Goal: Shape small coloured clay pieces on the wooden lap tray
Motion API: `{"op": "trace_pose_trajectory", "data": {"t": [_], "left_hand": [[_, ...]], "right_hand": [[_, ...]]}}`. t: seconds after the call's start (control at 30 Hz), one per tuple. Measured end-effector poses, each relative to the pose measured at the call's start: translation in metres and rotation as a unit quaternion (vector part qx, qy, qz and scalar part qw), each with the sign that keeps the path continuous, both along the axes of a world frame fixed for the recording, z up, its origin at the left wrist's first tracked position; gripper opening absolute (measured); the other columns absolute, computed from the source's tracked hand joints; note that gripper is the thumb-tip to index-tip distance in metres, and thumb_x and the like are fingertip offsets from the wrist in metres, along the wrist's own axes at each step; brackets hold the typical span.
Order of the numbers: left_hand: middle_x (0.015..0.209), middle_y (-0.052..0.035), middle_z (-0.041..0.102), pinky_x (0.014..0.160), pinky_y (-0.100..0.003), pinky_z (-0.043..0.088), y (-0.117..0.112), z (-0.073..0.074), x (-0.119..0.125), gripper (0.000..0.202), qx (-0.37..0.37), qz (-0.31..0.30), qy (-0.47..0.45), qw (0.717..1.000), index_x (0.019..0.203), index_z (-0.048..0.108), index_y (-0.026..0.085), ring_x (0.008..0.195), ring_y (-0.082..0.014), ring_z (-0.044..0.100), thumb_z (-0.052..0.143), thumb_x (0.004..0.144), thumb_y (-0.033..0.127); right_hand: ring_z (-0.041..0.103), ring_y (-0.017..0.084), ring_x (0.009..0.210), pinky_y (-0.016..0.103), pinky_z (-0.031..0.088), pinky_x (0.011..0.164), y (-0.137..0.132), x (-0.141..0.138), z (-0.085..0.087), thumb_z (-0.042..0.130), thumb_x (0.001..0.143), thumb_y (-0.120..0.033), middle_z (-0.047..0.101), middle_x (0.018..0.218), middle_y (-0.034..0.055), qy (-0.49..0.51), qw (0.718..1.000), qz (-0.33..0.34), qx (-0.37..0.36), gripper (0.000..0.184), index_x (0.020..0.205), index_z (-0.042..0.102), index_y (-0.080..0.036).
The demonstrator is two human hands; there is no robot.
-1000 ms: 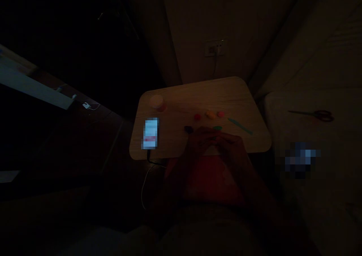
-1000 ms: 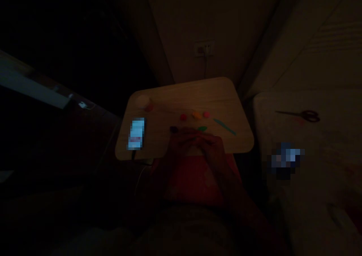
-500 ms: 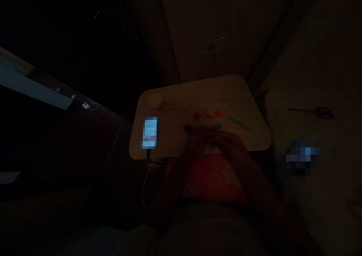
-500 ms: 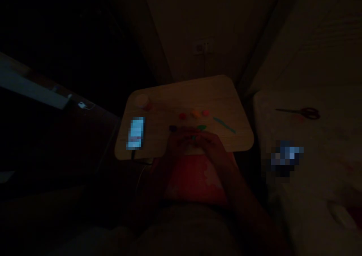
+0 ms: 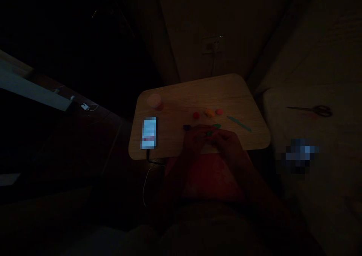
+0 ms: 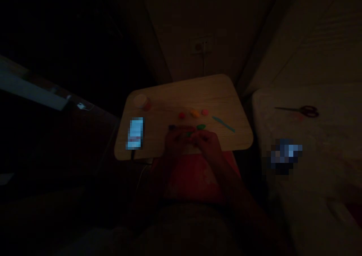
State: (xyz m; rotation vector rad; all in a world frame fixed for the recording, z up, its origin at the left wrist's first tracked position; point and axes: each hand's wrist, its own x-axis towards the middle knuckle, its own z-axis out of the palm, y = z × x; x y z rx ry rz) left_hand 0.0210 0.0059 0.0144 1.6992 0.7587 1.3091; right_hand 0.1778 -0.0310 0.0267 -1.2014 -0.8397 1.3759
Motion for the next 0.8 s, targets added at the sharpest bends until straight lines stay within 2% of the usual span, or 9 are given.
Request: {"op": "trace_pose_trajectory", "data": {"t": [0.13,0.23,0.4,0.57,0.8], "left_hand": [[0.11,-0.01,0.085,0.095,-0.04,0.065,0.002,0.0,-0.001,0.03,-0.008,0.001,-0.004,1.0,0.104,0.087,0.023,0.104,-0.0252,0.081,0.084,0.091,0.05],[0.109,-0.0103,0.085,0.095,-0.041,0.065,0.002,0.0,0.0,0.033,-0.018,0.0,0.013,1.0,0.104,0.086,0.022,0.103,-0.0256,0.081,0.083,0.091,0.053],[0.118,-0.0121,0.083,0.103,-0.043,0.063,0.0,0.0,0.002,0.036,-0.013,-0.002,0.014,1.0,0.112,0.085,0.021,0.111,-0.0266,0.079,0.078,0.095,0.052],[0.119,-0.0119,0.083,0.103,-0.044,0.062,0.001,0.004,0.002,0.029,-0.003,-0.02,0.026,0.999,0.111,0.084,0.022,0.112,-0.0262,0.079,0.075,0.099,0.046],[0.113,-0.0124,0.082,0.1,-0.042,0.062,0.004,0.0,0.001,0.031,0.021,-0.015,0.046,0.999,0.108,0.082,0.019,0.108,-0.0251,0.078,0.07,0.102,0.047]], "right_hand": [[0.057,0.013,0.056,0.027,0.047,0.055,0.001,0.003,-0.001,0.091,0.068,-0.052,0.07,0.064,0.0023,0.015,1.0,0.021,-0.006,0.036,0.069,0.076,-0.02],[0.061,0.015,0.06,0.029,0.051,0.058,0.0,0.005,-0.005,0.093,0.068,-0.056,0.072,0.069,0.0031,0.033,0.999,0.038,-0.003,0.038,0.074,0.078,-0.022],[0.061,0.016,0.062,0.03,0.05,0.058,-0.002,0.001,-0.01,0.091,0.072,-0.057,0.073,0.072,0.0031,0.038,0.999,0.003,0.013,0.036,0.08,0.08,-0.023],[0.061,0.015,0.062,0.028,0.05,0.057,-0.004,-0.002,-0.009,0.091,0.074,-0.053,0.073,0.071,0.0023,0.029,0.999,-0.026,0.024,0.034,0.078,0.079,-0.022],[0.068,0.017,0.062,0.028,0.055,0.054,-0.001,0.001,-0.008,0.092,0.071,-0.062,0.078,0.077,0.0057,0.033,0.999,0.026,0.0,0.045,0.083,0.083,-0.02]]}}
